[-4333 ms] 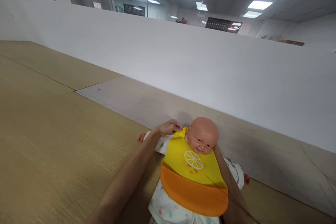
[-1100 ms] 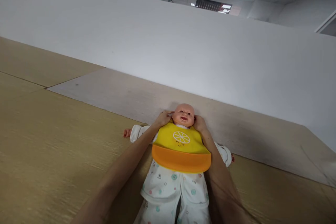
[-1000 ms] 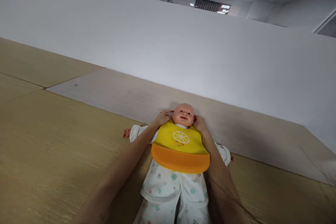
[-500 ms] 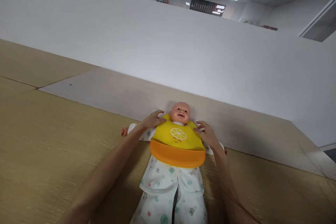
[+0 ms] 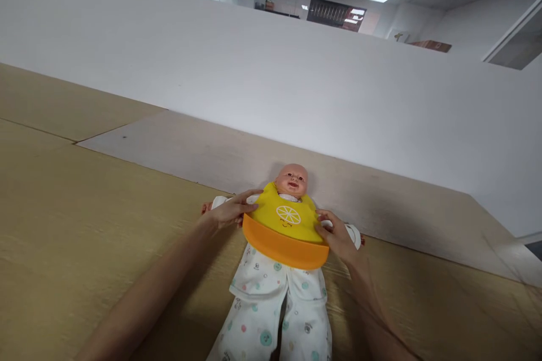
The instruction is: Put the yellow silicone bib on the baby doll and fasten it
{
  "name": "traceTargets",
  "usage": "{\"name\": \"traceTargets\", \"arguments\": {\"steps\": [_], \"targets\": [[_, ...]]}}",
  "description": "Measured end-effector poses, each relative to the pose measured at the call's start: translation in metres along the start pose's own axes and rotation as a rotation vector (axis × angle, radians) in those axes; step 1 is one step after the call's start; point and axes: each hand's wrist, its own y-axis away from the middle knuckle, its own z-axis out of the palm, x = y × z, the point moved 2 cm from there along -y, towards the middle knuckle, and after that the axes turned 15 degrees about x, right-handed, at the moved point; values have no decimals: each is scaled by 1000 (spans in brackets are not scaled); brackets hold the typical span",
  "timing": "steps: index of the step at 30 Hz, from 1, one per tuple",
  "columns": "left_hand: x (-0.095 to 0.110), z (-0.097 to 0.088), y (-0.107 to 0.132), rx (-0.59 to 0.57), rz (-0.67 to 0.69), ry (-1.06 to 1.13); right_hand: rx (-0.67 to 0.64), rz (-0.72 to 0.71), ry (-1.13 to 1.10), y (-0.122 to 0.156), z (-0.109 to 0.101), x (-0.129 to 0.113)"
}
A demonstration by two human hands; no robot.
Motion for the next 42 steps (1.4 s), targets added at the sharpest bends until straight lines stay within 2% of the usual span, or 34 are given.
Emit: {"name": "traceTargets", "arguments": {"steps": [6,13,16,20,24,28,33,35,38,42], "targets": [[-19,12,7,129,69,-49,68,5,-71,4,-4,4],[-11,15,14,104,66,-143,125,-8,-75,-3,-11,9],[-9,10,13,135,64,-146,105,70,-15,-2,-17,10],[-7,2,10,33,64,-164,-134,131,19,7,-20,3],[-4,-4,10,-23,48,-167,-240,126,8,12,-18,-4],[-6,-3,10,-59,15,-181,-273,130,-19,11,-17,-5],[-10,-10,5,-13,29,-287,-192,135,61,4,-31,3],[-10,-15,6,-72,-1,-348,-197,146,137,2,-36,8],[-12,-20,14,-173,-70,-374,-245,193,168,6,-40,16],[-20,-21,38,-174,-150,-350,-256,298,16,26,-35,30]]}}
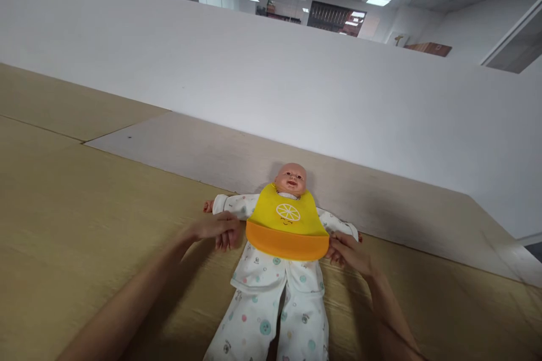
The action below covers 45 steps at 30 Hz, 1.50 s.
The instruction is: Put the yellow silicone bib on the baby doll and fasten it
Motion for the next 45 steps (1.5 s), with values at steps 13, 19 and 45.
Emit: {"name": "traceTargets", "arguments": {"steps": [13,19,45], "targets": [[-36,88,49,-20,-19,253,1,-25,-212,84,63,32],[-38,87,51,-13,-79,387,95,-90,-232,78,68,45],[39,13,-47,1043,284,-344,391,-357,142,6,-14,0]]}}
